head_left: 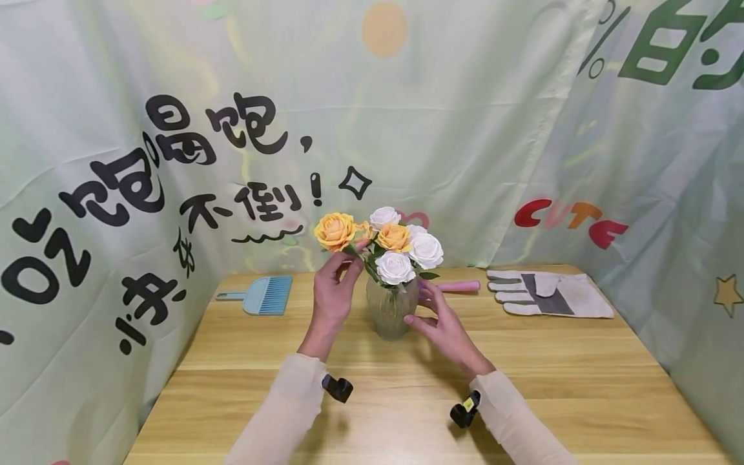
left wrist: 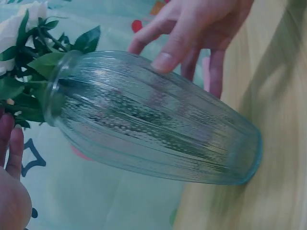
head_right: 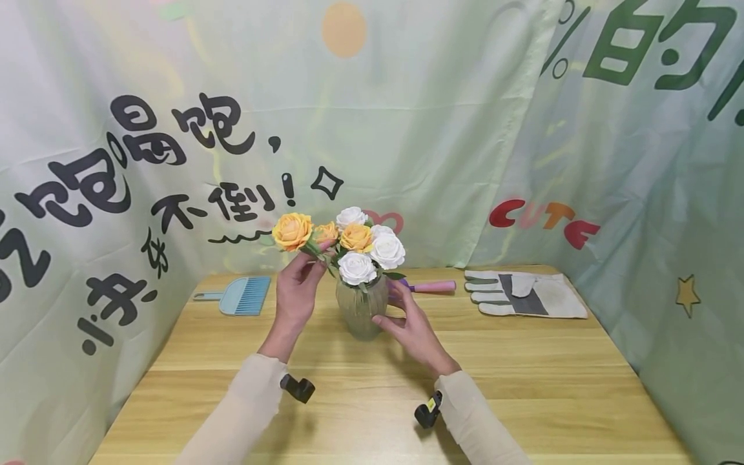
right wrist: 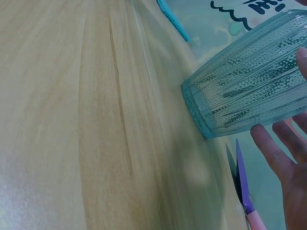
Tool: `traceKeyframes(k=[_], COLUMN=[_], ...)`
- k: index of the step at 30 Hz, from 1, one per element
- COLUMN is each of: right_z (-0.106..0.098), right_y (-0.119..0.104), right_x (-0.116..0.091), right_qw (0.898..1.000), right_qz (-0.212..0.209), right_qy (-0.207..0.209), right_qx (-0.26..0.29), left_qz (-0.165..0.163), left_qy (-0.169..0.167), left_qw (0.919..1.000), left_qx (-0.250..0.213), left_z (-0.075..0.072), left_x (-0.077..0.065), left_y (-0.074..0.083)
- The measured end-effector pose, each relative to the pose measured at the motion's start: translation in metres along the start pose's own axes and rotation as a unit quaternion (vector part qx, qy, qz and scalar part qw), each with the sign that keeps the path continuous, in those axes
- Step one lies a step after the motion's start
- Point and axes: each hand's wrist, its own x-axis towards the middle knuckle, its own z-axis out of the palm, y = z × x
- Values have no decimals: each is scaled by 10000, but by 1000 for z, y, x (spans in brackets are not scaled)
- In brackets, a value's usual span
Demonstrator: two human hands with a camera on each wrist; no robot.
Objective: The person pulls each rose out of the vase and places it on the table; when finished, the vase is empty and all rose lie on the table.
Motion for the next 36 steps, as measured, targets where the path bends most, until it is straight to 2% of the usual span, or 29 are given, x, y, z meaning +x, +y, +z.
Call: traceKeyframes(k=[4,10,15,17,23,27,32,36], right_z=[-1,-1,0,0,0,0,-1,-1], right_y=[1,0,0,0,1,2,1,1], right_x=[1,1,1,0,0,0,0,0], right_qw=[10000,10000,10000,10000,9999,9999,9999,9999], right_qz=[-2,-35,-35,-29,-3,-38,-80,-87], right_qy=[11,-6,-11,-14,-24,-47,-58,-43], right_qx=[-6,8,29,38,105,118,135,114], left_qz=[-35,-194,221,447,807,978,884,668], left_qy=[138,797,1085,1129,1444,1745,1919,1943], left_qw=[9996,9917,9767,9723,9684,9612,9569,9621], left_qx=[-241,-991,-1836,-1998,-1868,-1901,-1994,-1795], left_z=[-1,-5,-11,-15,-31,-44,-66,-90], left_x=[2,10,23,30,48,57,62,55], left_y=[3,16,28,33,47,57,62,56])
